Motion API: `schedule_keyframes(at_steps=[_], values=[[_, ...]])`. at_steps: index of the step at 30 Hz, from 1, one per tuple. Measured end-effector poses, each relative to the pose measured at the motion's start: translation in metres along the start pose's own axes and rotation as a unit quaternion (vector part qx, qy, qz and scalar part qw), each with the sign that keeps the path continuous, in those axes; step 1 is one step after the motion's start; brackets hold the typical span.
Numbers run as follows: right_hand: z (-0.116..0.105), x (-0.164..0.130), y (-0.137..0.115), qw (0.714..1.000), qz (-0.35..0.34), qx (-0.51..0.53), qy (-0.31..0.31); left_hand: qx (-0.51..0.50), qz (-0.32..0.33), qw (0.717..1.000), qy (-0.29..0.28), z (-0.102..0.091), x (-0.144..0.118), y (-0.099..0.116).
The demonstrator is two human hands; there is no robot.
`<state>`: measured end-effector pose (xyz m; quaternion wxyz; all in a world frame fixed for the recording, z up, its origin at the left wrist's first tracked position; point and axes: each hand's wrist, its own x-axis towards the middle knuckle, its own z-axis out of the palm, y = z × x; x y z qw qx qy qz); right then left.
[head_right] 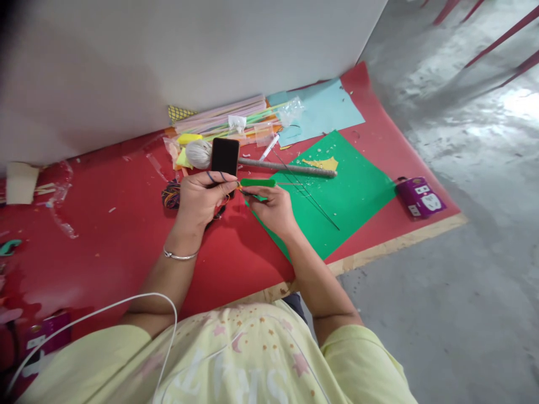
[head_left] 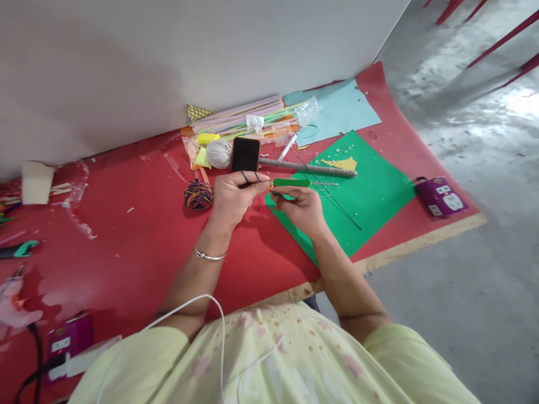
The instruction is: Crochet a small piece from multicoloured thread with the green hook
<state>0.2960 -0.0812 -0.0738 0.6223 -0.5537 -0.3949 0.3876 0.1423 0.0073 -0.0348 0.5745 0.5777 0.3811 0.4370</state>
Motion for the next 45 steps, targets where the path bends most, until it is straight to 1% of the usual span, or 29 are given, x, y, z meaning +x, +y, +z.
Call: schedule_keyframes(at_steps=[1,2,4,6,7,9,11,14,16,20,24,27,29,30,32,34,35,36,37,40,41,43,45], values=[[-0.001,0.000,-0.003,0.999,0.016,0.033,-0.033,0.014,0.008,1.000,-0.009,0.001,-0.001,0.001],[-0.003,0.000,-0.007,0.993,0.037,0.090,-0.063,0.031,0.015,0.999,-0.016,0.003,-0.002,0.002],[-0.006,0.001,-0.015,0.972,0.079,0.193,-0.112,0.059,0.023,0.998,-0.028,0.005,-0.005,0.005],[-0.009,0.002,-0.020,0.953,0.116,0.251,-0.124,0.068,0.026,0.997,-0.038,0.007,-0.006,0.007],[-0.009,0.002,-0.020,0.948,0.133,0.262,-0.121,0.068,0.027,0.996,-0.042,0.007,-0.006,0.008],[-0.008,0.003,-0.019,0.950,0.157,0.249,-0.106,0.069,0.031,0.996,-0.046,0.008,-0.006,0.008],[-0.005,0.002,-0.017,0.958,0.163,0.219,-0.087,0.073,0.028,0.996,-0.044,0.008,-0.006,0.009],[-0.002,0.000,-0.014,0.967,0.138,0.204,-0.059,0.064,0.016,0.997,-0.044,0.008,-0.006,0.009],[-0.001,-0.001,-0.014,0.969,0.121,0.208,-0.052,0.049,0.006,0.998,-0.049,0.010,-0.007,0.008],[-0.002,-0.002,-0.016,0.973,0.117,0.189,-0.068,-0.006,-0.030,0.998,-0.063,0.013,-0.008,0.008],[0.002,-0.001,-0.018,0.972,0.103,0.203,-0.055,-0.088,-0.080,0.988,-0.098,0.012,-0.006,0.007],[0.004,-0.001,-0.016,0.971,0.100,0.212,-0.045,-0.124,-0.106,0.979,-0.121,0.012,-0.006,0.007],[0.005,0.000,-0.014,0.973,0.094,0.209,-0.025,-0.126,-0.104,0.981,-0.108,0.013,-0.006,0.006],[0.005,0.000,-0.014,0.974,0.089,0.207,-0.014,-0.112,-0.092,0.985,-0.094,0.013,-0.007,0.006],[0.005,-0.001,-0.012,0.976,0.081,0.203,0.001,-0.055,-0.037,0.996,-0.057,0.015,-0.008,0.004],[0.005,-0.001,-0.012,0.977,0.079,0.199,0.008,0.014,0.029,0.999,-0.029,0.015,-0.008,0.002],[0.005,-0.001,-0.012,0.977,0.079,0.200,0.011,0.032,0.050,0.998,-0.023,0.016,-0.008,0.001],[0.005,-0.001,-0.012,0.976,0.077,0.202,0.014,0.032,0.054,0.998,-0.023,0.016,-0.008,0.000],[0.005,-0.001,-0.012,0.976,0.075,0.205,0.017,0.015,0.042,0.999,-0.028,0.016,-0.008,0.000],[0.005,0.000,-0.012,0.974,0.067,0.215,0.019,-0.079,-0.033,0.995,-0.045,0.017,-0.007,0.000],[0.006,-0.001,-0.012,0.975,0.067,0.213,0.017,-0.100,-0.048,0.993,-0.044,0.018,-0.007,0.000],[0.008,-0.002,-0.011,0.977,0.065,0.202,0.021,-0.104,-0.044,0.993,-0.030,0.021,-0.009,0.000],[0.012,-0.005,-0.011,0.981,0.046,0.183,0.046,-0.090,-0.027,0.996,-0.011,0.025,-0.012,0.001]])
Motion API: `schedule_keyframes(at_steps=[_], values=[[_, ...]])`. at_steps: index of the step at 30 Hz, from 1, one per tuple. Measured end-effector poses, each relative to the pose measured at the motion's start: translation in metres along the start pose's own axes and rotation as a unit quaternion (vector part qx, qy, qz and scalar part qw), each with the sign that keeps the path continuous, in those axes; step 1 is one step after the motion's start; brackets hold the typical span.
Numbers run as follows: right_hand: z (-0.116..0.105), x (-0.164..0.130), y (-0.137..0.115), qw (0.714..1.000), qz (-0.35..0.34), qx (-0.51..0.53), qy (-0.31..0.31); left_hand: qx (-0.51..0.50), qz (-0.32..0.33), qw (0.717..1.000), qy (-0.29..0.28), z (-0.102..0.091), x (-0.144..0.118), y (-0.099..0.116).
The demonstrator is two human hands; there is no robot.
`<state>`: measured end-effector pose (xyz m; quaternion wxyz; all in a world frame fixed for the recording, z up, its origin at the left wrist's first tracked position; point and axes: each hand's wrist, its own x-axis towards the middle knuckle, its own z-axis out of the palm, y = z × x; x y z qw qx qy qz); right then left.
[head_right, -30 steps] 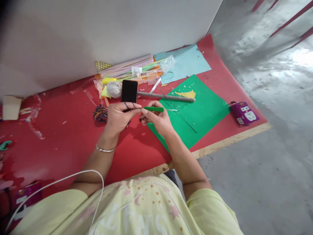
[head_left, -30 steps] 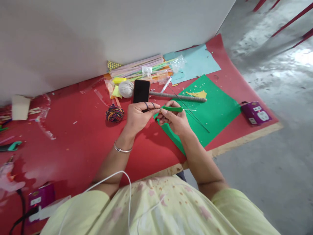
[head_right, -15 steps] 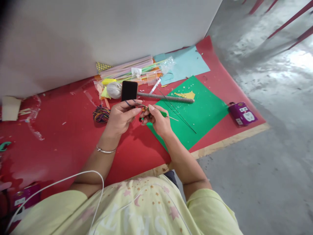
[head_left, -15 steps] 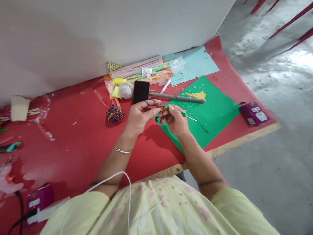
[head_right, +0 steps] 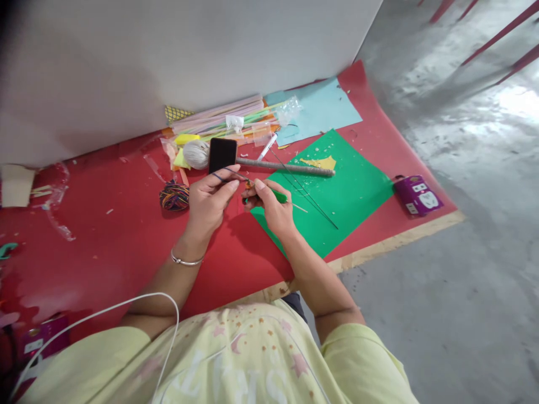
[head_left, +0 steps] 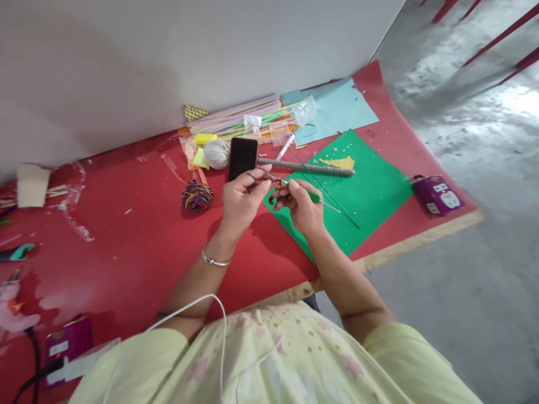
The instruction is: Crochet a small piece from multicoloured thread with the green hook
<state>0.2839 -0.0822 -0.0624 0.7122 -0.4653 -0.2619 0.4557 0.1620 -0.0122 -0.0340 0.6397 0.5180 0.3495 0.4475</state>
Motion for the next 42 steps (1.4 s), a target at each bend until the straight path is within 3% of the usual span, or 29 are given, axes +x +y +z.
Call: schedule_keyframes(at_steps=[3,5,10,14,25,32,42], values=[[0.003,-0.003,0.003,0.998,-0.049,-0.018,0.043,-0.033,-0.032,0.999,0.009,0.006,-0.003,0.001],[0.002,-0.001,0.004,0.998,-0.046,-0.005,0.031,-0.080,-0.089,0.993,0.000,0.007,-0.002,0.004],[-0.008,0.010,0.005,0.992,0.071,0.081,-0.066,-0.127,-0.182,0.973,-0.066,-0.004,0.004,0.018],[-0.013,0.014,0.004,0.981,0.127,0.115,-0.092,-0.125,-0.188,0.970,-0.091,-0.011,0.007,0.023],[-0.009,0.013,-0.003,0.972,0.168,0.135,-0.095,-0.117,-0.177,0.972,-0.099,-0.015,0.007,0.019],[-0.009,0.012,-0.004,0.973,0.160,0.131,-0.098,-0.107,-0.182,0.972,-0.107,-0.016,0.007,0.021],[-0.019,0.016,-0.001,0.964,0.177,0.108,-0.167,-0.032,-0.181,0.970,-0.162,-0.036,0.011,0.025]])
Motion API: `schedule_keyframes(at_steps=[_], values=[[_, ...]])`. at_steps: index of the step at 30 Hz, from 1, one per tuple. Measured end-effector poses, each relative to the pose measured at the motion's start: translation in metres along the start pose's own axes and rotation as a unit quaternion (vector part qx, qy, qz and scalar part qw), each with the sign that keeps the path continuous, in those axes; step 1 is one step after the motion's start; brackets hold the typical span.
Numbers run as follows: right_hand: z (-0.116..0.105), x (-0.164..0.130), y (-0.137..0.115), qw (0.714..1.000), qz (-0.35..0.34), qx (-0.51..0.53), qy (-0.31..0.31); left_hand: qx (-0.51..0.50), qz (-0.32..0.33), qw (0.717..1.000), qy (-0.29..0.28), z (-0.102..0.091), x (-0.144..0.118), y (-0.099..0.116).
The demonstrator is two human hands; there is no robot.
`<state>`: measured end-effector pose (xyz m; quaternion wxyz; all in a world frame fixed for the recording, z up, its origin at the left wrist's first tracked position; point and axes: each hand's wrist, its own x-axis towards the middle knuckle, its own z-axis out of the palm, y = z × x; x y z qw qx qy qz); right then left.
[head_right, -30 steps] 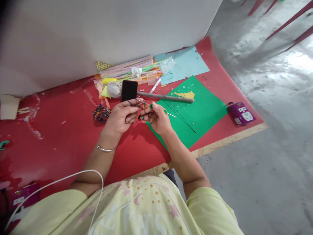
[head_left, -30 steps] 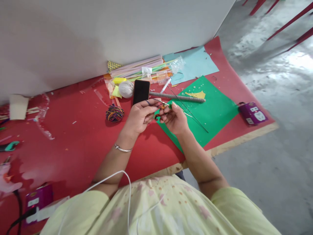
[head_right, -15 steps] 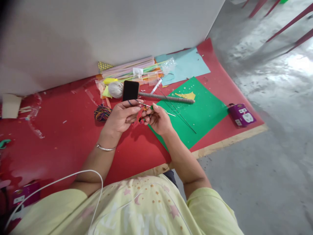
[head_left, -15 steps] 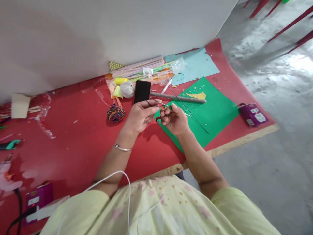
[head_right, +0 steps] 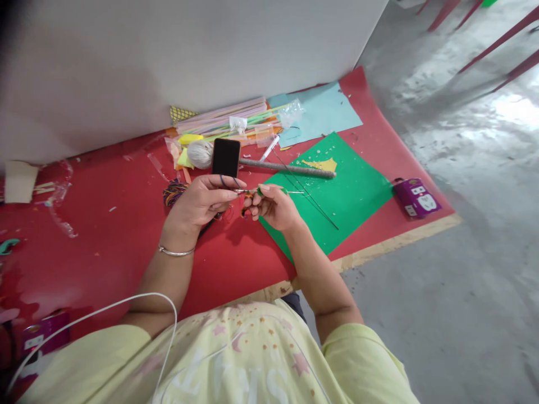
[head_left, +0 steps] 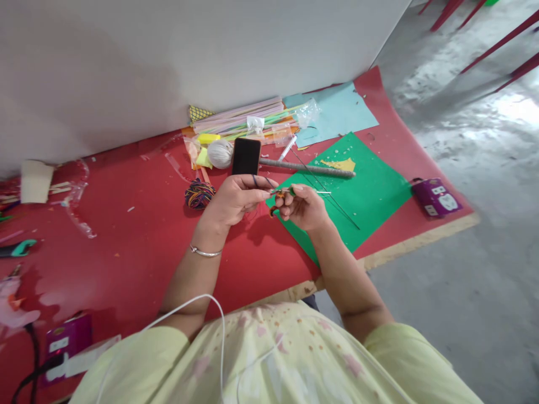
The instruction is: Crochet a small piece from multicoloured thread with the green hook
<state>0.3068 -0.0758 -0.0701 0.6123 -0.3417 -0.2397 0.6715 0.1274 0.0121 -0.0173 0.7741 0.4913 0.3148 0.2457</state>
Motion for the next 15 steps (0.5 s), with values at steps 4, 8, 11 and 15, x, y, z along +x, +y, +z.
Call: schedule_keyframes(at_steps=[4,8,11,15], values=[[-0.0024,0.0016,0.0015,1.000,0.006,-0.012,-0.007,0.011,-0.004,1.000,-0.007,-0.0019,-0.0017,0.0024],[-0.0045,0.0023,0.0018,0.999,0.015,-0.020,-0.020,0.013,-0.012,1.000,-0.017,-0.0009,-0.0020,0.0040],[-0.0044,0.0022,0.0018,1.000,0.008,-0.030,-0.001,0.018,-0.011,1.000,-0.018,-0.0007,-0.0024,0.0050],[-0.0025,0.0018,0.0038,0.998,-0.027,-0.043,0.044,0.032,-0.005,0.999,-0.014,-0.0032,-0.0026,0.0053]])
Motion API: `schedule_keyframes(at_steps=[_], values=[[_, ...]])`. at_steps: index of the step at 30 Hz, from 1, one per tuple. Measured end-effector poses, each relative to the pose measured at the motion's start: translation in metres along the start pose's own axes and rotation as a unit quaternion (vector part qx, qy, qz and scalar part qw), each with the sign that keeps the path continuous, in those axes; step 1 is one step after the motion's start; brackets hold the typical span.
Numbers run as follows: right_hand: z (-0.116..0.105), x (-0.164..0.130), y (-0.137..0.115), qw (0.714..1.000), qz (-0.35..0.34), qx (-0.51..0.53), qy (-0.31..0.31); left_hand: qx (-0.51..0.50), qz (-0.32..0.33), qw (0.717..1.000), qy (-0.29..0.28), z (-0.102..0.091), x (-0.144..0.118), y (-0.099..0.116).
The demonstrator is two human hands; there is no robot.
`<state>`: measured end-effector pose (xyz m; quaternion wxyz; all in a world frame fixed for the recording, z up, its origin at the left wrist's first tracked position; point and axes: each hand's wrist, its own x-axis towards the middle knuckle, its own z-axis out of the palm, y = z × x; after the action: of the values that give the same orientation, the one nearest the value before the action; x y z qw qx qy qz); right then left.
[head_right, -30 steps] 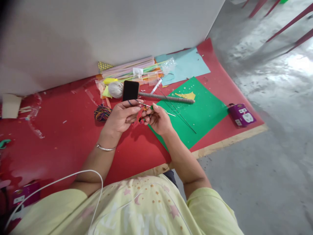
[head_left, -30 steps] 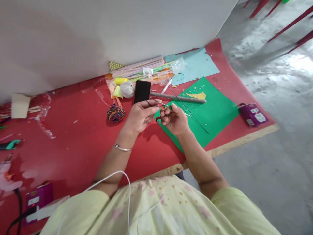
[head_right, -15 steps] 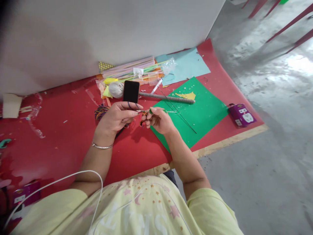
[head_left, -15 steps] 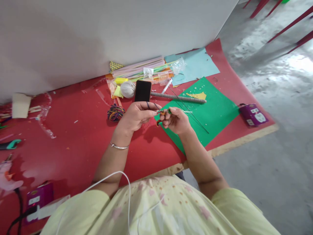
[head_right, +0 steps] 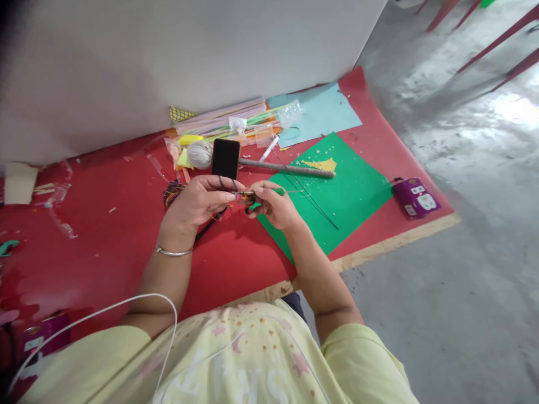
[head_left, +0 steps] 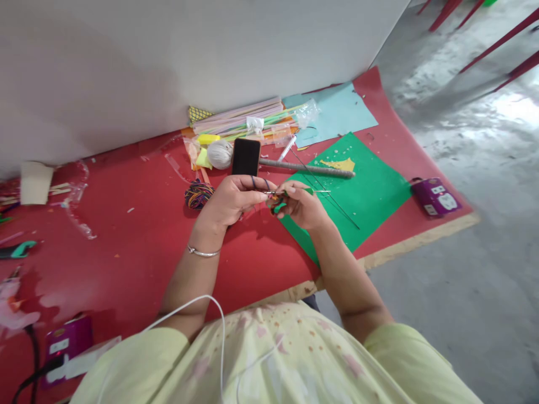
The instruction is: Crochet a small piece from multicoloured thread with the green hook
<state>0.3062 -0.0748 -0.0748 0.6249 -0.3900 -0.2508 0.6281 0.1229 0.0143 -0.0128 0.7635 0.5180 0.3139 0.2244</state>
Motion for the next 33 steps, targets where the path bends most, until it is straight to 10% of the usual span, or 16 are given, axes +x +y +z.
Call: schedule_keyframes(at_steps=[33], values=[[0.0002,-0.0011,-0.0032,1.000,-0.013,0.015,0.014,0.001,-0.025,1.000,-0.004,-0.0063,0.0023,0.0019]])
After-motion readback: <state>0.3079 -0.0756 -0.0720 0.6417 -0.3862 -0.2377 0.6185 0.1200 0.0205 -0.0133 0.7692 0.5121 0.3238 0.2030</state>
